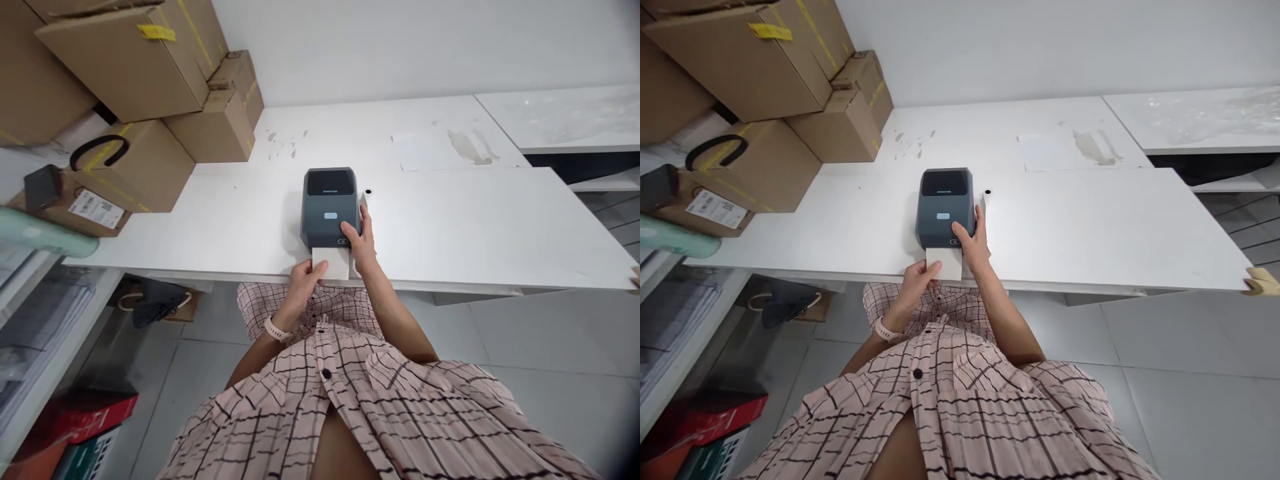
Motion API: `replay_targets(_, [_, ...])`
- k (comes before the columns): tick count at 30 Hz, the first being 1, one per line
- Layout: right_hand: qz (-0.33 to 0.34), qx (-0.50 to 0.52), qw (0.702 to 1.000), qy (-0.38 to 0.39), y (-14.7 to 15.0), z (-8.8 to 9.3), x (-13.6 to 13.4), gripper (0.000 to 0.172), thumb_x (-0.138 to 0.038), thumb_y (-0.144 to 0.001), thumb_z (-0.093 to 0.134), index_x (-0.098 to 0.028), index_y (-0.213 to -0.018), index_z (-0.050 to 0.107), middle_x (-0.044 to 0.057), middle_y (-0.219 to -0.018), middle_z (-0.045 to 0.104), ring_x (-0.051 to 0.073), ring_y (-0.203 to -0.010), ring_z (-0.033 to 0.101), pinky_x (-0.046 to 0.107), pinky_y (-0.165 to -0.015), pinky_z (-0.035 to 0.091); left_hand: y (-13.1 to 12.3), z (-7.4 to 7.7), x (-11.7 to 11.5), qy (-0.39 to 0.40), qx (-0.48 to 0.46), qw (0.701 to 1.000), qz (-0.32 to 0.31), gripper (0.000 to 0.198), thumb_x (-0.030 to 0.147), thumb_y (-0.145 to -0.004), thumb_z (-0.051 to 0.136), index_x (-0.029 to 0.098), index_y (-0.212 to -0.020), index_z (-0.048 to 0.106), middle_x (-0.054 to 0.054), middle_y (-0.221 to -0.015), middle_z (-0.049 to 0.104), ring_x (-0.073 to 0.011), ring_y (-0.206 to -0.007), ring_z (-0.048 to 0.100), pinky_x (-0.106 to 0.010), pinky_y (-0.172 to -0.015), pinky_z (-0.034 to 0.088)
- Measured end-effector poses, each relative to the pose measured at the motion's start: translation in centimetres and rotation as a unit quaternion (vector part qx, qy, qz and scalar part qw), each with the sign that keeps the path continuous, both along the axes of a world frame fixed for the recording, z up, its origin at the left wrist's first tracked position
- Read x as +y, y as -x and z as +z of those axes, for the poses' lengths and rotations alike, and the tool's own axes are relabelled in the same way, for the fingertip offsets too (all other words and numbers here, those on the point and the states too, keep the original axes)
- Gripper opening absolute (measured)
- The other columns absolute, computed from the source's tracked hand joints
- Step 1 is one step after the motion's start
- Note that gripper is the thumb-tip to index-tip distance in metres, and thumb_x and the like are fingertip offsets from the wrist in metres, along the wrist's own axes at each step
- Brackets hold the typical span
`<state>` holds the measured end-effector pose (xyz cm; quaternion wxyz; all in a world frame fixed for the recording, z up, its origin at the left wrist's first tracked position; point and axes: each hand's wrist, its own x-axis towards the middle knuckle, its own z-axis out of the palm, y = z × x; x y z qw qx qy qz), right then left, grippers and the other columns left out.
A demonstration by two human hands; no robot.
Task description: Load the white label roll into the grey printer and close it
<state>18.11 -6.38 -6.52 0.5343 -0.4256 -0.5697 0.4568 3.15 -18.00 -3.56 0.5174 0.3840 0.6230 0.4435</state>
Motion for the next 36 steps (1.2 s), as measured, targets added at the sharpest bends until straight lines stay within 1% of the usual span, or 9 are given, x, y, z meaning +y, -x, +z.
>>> replay_targets(3, [-0.024,0.052,0.996,0.069,0.2,0.4,-0.1,0.105,-0.068,-0.082,0.071,-0.033,-0.166,0.018,0.014,-0.167,0.038,0.034,-0.149,0.046,0.062,-0.123,0.037,0.3,-0.1,0.8,0.001,0.008,1.000,-0.025,0.048,0.064,-0.075,0.075,0.019,-0.065,0.060,0.005,-0.047,0.049,-0.0107,-0.044,0.045,-0.026,-0.047,0.031])
replay_targets(7, [-0.031,0.006,0.998,0.054,0.2,1.5,-0.6,0.102,-0.069,-0.085,0.066,-0.031,-0.166,0.018,0.014,-0.167,0.038,0.035,-0.150,0.044,0.063,-0.121,0.038,0.7,-0.5,1.2,-0.023,0.072,0.996,-0.053,0.046,0.062,-0.081,0.069,0.021,-0.063,0.057,0.005,-0.042,0.046,-0.0114,-0.041,0.045,-0.026,-0.048,0.034])
replay_targets(11, [-0.099,-0.161,0.974,-0.127,0.2,4.1,-1.6,0.074,-0.053,-0.097,0.056,-0.036,-0.163,0.027,0.007,-0.162,0.048,0.034,-0.155,0.034,0.066,-0.126,0.028,1.4,-0.5,0.9,-0.003,0.033,0.994,-0.109,0.048,0.066,-0.082,0.067,0.020,-0.071,0.060,0.002,-0.050,0.056,-0.0137,-0.047,0.053,-0.027,-0.050,0.040])
replay_targets(16, [-0.052,-0.290,0.914,-0.280,0.4,6.4,-2.3,0.066,-0.032,-0.101,0.050,-0.041,-0.162,0.026,0.000,-0.119,0.079,0.032,-0.134,0.058,0.064,-0.124,0.028,3.3,0.3,0.2,-0.044,0.042,0.995,-0.076,0.045,0.066,-0.086,0.065,0.021,-0.088,0.064,0.001,-0.071,0.064,-0.0153,-0.061,0.062,-0.027,-0.055,0.045])
replay_targets(22, [-0.044,-0.340,0.905,-0.252,1.4,7.1,-2.6,0.045,-0.038,-0.101,0.053,-0.033,-0.145,0.053,0.005,-0.116,0.079,0.033,-0.117,0.067,0.061,-0.122,0.029,4.4,2.1,2.1,-0.156,0.128,0.975,0.095,0.042,0.058,-0.096,0.057,0.024,-0.118,0.066,-0.010,-0.124,0.070,-0.0242,-0.112,0.067,-0.035,-0.088,0.056])
replay_targets(26, [-0.019,-0.346,0.908,-0.236,1.2,7.2,-2.9,0.035,-0.043,-0.100,0.054,-0.034,-0.134,0.061,0.006,-0.115,0.076,0.032,-0.121,0.065,0.062,-0.122,0.030,3.3,3.1,3.5,-0.191,0.123,0.974,0.021,0.061,0.057,-0.097,0.057,0.028,-0.150,0.049,-0.011,-0.163,0.046,-0.0294,-0.151,0.043,-0.044,-0.122,0.040])
replay_targets(29, [-0.039,-0.254,0.945,-0.202,0.2,6.6,-3.5,0.052,-0.049,-0.098,0.058,-0.037,-0.148,0.050,0.008,-0.143,0.063,0.033,-0.141,0.052,0.062,-0.122,0.035,2.7,3.1,4.0,-0.175,0.092,0.980,-0.026,0.074,0.059,-0.097,0.056,0.031,-0.162,0.033,-0.007,-0.174,0.029,-0.0295,-0.159,0.031,-0.044,-0.128,0.034])
replay_targets(33, [-0.075,-0.109,0.988,-0.080,-0.8,5.3,-4.1,0.065,-0.058,-0.101,0.051,-0.039,-0.161,0.033,0.006,-0.170,0.034,0.031,-0.158,0.032,0.062,-0.127,0.032,2.6,2.6,4.6,-0.173,0.039,0.984,-0.007,0.072,0.062,-0.100,0.048,0.031,-0.163,0.033,-0.005,-0.174,0.029,-0.0277,-0.161,0.029,-0.041,-0.130,0.032])
replay_targets(36, [-0.044,-0.048,0.998,-0.011,-0.9,4.6,-4.1,0.063,-0.061,-0.103,0.047,-0.040,-0.161,0.034,0.004,-0.171,0.033,0.029,-0.159,0.031,0.059,-0.129,0.030,2.6,2.3,5.4,-0.173,0.009,0.985,0.016,0.073,0.065,-0.101,0.041,0.028,-0.163,0.035,-0.005,-0.174,0.031,-0.0264,-0.161,0.029,-0.040,-0.130,0.032])
